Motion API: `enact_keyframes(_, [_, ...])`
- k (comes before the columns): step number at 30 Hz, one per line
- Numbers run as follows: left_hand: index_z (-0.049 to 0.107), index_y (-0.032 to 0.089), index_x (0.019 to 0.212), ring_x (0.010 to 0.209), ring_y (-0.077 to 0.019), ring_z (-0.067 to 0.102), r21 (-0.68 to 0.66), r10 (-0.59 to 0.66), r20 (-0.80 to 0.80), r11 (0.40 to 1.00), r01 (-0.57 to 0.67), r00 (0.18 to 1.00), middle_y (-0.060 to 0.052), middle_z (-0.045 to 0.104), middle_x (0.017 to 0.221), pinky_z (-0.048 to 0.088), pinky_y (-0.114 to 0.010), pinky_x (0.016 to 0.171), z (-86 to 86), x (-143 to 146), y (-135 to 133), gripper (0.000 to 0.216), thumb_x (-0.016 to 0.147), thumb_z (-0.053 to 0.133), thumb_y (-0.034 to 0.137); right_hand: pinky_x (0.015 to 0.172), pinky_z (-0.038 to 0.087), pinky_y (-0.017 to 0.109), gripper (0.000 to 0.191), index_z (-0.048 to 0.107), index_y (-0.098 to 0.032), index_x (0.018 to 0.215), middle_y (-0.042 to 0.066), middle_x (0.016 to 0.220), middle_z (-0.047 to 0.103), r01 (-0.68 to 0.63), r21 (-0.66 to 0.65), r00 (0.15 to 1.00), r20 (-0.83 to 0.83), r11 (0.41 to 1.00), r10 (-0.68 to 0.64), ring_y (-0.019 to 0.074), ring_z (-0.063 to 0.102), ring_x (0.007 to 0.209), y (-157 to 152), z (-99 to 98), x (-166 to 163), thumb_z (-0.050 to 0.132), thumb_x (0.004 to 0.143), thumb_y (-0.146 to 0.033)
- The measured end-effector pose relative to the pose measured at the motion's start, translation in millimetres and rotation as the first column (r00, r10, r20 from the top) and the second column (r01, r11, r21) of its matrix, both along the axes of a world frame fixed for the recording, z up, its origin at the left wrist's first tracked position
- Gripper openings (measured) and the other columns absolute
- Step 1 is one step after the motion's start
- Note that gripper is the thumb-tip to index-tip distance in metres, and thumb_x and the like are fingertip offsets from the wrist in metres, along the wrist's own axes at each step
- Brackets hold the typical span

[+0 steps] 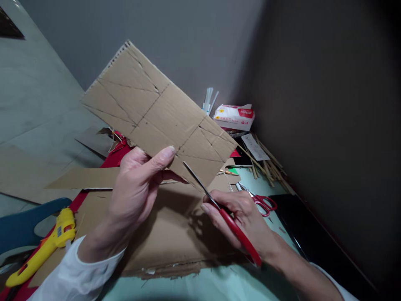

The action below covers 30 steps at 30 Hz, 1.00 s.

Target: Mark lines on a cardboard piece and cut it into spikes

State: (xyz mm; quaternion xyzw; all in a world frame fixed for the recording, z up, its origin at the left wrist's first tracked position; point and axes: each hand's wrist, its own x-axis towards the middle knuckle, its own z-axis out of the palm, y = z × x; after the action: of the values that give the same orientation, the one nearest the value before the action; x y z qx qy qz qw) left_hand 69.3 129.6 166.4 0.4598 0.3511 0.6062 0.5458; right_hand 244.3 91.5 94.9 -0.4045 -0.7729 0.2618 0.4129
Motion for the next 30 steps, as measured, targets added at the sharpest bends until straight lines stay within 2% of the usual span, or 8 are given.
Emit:
enact_keyframes(3, [0.052,0.019,0.054,0.041,-0.0101,0.055,-0.036,0.020,-0.001,0.999,-0.020,1.000,0.009,0.045,0.046,0.060,-0.026,0.047,-1.6,0,0,0.034,0.069,0.082,0.018,0.049,0.027,0.021,0.036,0.037,-0.021,0.063,-0.007,0.052,0.039,0.019,0.021,1.000,-0.006,1.000,-0.019,0.0072,0.034,0.046,1,0.0,0,0.053,0.095,-0.023])
enact_keyframes(5, [0.048,0.020,0.055,0.043,-0.0147,0.061,-0.072,-0.008,-0.046,0.997,0.004,0.999,0.007,0.052,0.050,0.061,-0.031,0.047,-1.6,-1,-2,0.037,0.071,0.081,0.023,0.049,0.027,0.021,0.036,0.038,-0.021,0.063,-0.007,0.054,0.037,0.034,0.019,0.999,-0.007,0.999,-0.034,0.0074,0.033,0.048,0,1.3,1,0.053,0.095,-0.025])
enact_keyframes(8, [0.051,0.020,0.053,0.051,-0.0201,0.070,-0.100,-0.119,-0.158,0.990,0.104,0.980,0.001,0.064,0.053,0.060,-0.031,0.053,-0.8,-4,-4,0.036,0.079,0.074,0.028,0.050,0.026,0.022,0.037,0.039,-0.021,0.063,-0.007,0.056,0.034,0.033,-0.030,0.999,-0.016,0.999,-0.033,0.0079,0.031,0.050,-1,3.7,3,0.054,0.095,-0.029])
enact_keyframes(11, [0.051,0.021,0.044,0.054,-0.0201,0.071,-0.090,-0.212,-0.278,0.977,0.195,0.937,-0.005,0.069,0.051,0.058,-0.028,0.059,-0.6,-9,-3,0.047,0.088,0.065,0.032,0.050,0.026,0.023,0.035,0.046,-0.020,0.064,-0.007,0.057,0.036,0.009,-0.121,1.000,-0.020,0.993,-0.011,0.0091,0.032,0.052,-2,4.7,5,0.056,0.095,-0.034])
enact_keyframes(14, [0.061,0.021,0.044,0.056,-0.0197,0.071,-0.086,-0.269,-0.343,0.963,0.255,0.900,-0.005,0.070,0.051,0.057,-0.028,0.063,-2.5,-14,-2,0.051,0.093,0.059,0.036,0.053,0.027,0.024,0.032,0.053,-0.019,0.067,-0.006,0.058,0.040,0.022,-0.175,1.000,0.006,0.984,-0.021,0.0106,0.033,0.055,-2,5.5,5,0.060,0.093,-0.037])
enact_keyframes(19, [0.076,0.016,0.056,0.063,-0.0171,0.072,-0.117,-0.388,-0.414,0.920,0.374,0.824,-0.008,0.074,0.060,0.055,-0.023,0.069,-9.2,-14,-2,0.050,0.095,0.057,0.041,0.053,0.025,0.025,0.039,0.051,-0.019,0.061,-0.007,0.057,0.036,0.003,-0.086,1.000,-0.031,0.996,-0.005,0.0109,0.029,0.056,-1,10.6,7,0.063,0.092,-0.040])
enact_keyframes(24, [0.074,0.016,0.055,0.059,-0.0178,0.071,-0.133,-0.382,-0.312,0.924,0.358,0.870,-0.005,0.071,0.054,0.056,-0.025,0.067,-11.4,-10,-3,0.046,0.093,0.062,0.040,0.053,0.026,0.025,0.038,0.053,-0.019,0.062,-0.007,0.057,0.039,-0.022,-0.066,0.998,-0.059,0.998,0.018,0.0106,0.030,0.055,0,11.7,8,0.063,0.093,-0.039])
enact_keyframes(30, [0.078,0.015,0.066,0.059,-0.0180,0.071,-0.096,-0.317,-0.356,0.948,0.303,0.879,-0.005,0.069,0.051,0.054,-0.025,0.066,-8.5,-11,-5,0.042,0.094,0.059,0.038,0.053,0.025,0.024,0.042,0.048,-0.019,0.062,-0.007,0.058,0.036,-0.040,-0.095,0.998,-0.055,0.995,0.035,0.0102,0.031,0.056,0,8.0,9,0.063,0.092,-0.044])
